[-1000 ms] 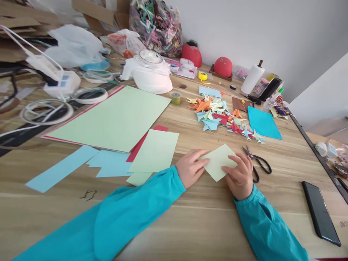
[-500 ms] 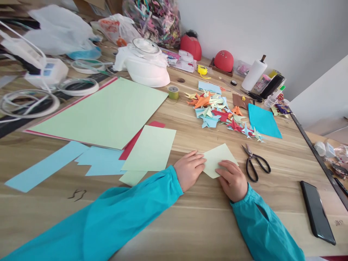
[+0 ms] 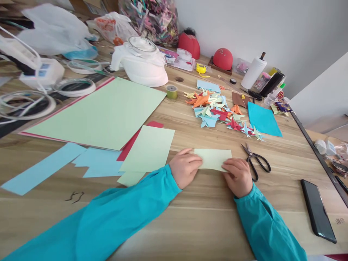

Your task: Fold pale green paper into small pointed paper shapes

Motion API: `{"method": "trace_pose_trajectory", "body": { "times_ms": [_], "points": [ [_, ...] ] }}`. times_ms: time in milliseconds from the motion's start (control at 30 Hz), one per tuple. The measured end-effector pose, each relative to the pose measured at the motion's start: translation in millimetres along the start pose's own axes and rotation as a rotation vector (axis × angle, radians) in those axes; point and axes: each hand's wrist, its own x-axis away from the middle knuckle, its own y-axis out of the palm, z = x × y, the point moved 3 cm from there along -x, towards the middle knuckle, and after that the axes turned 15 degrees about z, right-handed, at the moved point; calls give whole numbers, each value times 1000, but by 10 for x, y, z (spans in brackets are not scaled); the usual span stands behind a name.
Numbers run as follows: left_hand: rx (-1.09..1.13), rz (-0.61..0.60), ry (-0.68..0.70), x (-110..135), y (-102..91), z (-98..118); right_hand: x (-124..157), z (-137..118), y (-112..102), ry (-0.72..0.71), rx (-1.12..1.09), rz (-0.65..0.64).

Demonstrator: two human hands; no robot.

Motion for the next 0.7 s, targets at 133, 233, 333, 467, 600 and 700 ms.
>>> {"method": "trace_pose_trajectory", "body": {
  "times_ms": [133,233,333,467,600,700],
  "points": [
    [16,-6,-181,-27,-23,-133,-50,173,-14,203,-28,20],
    [22,14,-235,-58,-44,-119,-53,211,-1,270,-55,13],
    [23,49,-269,-76,-47,-89,-47,221,2,307,-64,18],
    [-1,93,-310,-90,-28,-81,-33,252,-13,325,-68,22],
    [-31,141,-354,-112,-23,-88,-2,324,-10,340,-31,28],
    [-72,148,-386,-113,-25,-100,19,368,22,355,8,28]
  ]
}}
